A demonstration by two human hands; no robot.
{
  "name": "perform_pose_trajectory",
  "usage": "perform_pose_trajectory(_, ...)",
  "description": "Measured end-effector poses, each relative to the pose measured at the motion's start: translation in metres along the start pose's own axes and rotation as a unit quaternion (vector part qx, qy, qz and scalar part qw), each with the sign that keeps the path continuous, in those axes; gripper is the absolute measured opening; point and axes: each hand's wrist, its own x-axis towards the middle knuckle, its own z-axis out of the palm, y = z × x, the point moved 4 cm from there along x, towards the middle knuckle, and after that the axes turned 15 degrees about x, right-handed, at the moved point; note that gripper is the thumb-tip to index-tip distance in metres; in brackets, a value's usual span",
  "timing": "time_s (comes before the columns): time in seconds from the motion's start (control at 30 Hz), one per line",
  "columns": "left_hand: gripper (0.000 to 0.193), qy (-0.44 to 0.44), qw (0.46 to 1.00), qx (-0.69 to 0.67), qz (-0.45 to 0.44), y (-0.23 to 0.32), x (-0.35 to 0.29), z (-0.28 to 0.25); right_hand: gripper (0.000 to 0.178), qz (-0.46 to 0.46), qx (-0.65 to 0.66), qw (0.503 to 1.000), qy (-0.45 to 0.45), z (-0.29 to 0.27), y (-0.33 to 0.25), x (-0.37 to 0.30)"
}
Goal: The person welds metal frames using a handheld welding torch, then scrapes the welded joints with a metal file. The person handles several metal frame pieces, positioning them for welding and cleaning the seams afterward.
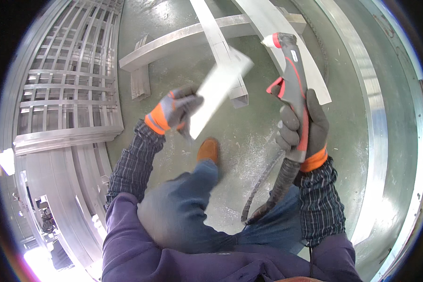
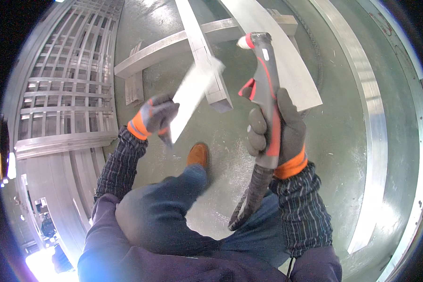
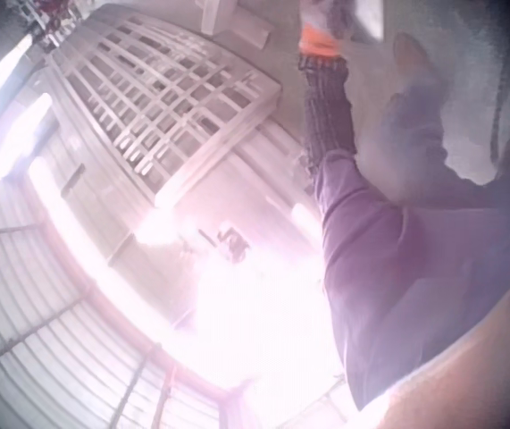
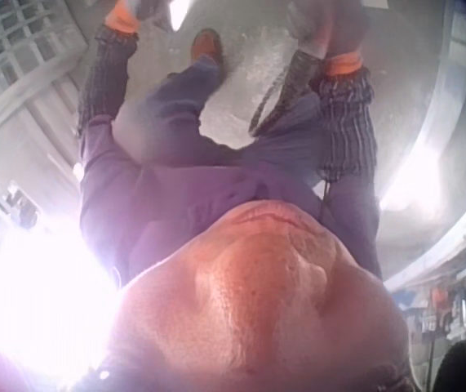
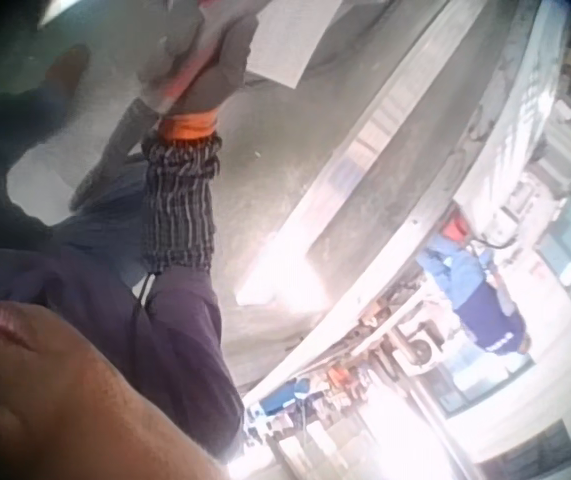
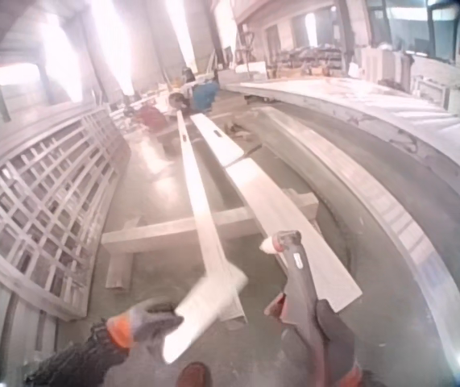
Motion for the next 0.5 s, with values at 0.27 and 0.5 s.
perform_pose_trajectory(0.27,0.029,0.116,0.991,-0.066,-0.003,-0.067,0.051,-0.087,0.075,0.037,-0.015,0.997,-0.060,0.001,0.023,0.009)
perform_pose_trajectory(0.5,0.036,-0.020,0.971,-0.191,-0.144,-0.101,0.126,-0.077,0.073,-0.043,-0.071,0.996,0.028,-0.007,0.019,0.011)
